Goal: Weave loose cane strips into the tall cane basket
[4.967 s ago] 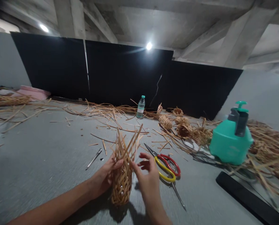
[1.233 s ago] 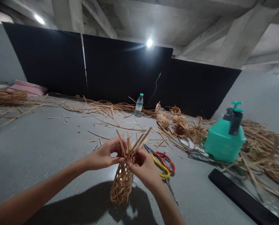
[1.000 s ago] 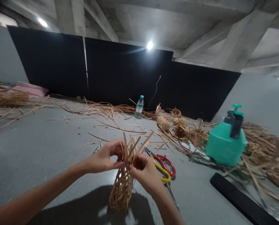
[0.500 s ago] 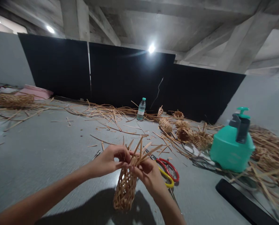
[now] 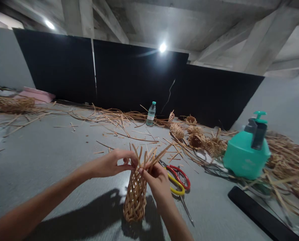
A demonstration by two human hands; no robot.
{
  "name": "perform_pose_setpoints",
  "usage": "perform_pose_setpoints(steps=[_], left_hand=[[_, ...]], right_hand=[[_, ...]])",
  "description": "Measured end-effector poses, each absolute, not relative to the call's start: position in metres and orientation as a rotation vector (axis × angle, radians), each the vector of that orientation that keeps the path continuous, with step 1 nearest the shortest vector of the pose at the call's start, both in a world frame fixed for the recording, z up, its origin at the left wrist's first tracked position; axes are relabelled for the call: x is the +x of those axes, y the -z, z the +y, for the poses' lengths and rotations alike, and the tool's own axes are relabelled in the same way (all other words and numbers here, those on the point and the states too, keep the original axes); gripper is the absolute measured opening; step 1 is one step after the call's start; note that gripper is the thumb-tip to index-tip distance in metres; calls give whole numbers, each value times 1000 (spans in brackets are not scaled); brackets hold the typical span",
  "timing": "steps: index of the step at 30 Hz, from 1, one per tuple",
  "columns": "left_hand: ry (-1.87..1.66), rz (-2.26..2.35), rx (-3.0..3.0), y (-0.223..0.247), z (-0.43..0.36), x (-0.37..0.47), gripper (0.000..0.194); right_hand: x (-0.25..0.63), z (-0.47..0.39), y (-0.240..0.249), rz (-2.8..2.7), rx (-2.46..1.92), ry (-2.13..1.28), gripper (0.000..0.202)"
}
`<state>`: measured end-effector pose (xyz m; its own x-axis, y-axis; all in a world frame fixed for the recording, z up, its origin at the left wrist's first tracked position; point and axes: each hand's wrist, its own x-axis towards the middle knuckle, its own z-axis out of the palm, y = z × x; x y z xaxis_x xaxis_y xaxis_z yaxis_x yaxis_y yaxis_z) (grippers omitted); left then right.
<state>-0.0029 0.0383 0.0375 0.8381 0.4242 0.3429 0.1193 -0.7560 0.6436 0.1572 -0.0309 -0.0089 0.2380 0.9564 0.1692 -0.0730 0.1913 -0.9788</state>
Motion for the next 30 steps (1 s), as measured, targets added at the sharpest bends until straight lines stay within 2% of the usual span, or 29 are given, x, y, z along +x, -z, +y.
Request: perform_pose_setpoints(steps=[15,21,23,26,30], left_hand=[[-876,521,2028,-21,34,9,3],[-890,528,1691,-23,30,14,47],[-889,540,1730,-25,29,13,39],[-880,594,1828,-26,29,12,13],[-843,601,1871,-26,29,9,10]], right_hand=[[159,-28,7,-1127,-1128,-871,13],[165,-25,1,-1202,-1112,-953,19],[169,-26,-1,-1248,-1101,-984,21],[176,-28,-1,-1325,-1090,-996,21],[182,-28,3,-1396,-1056,-968,21]])
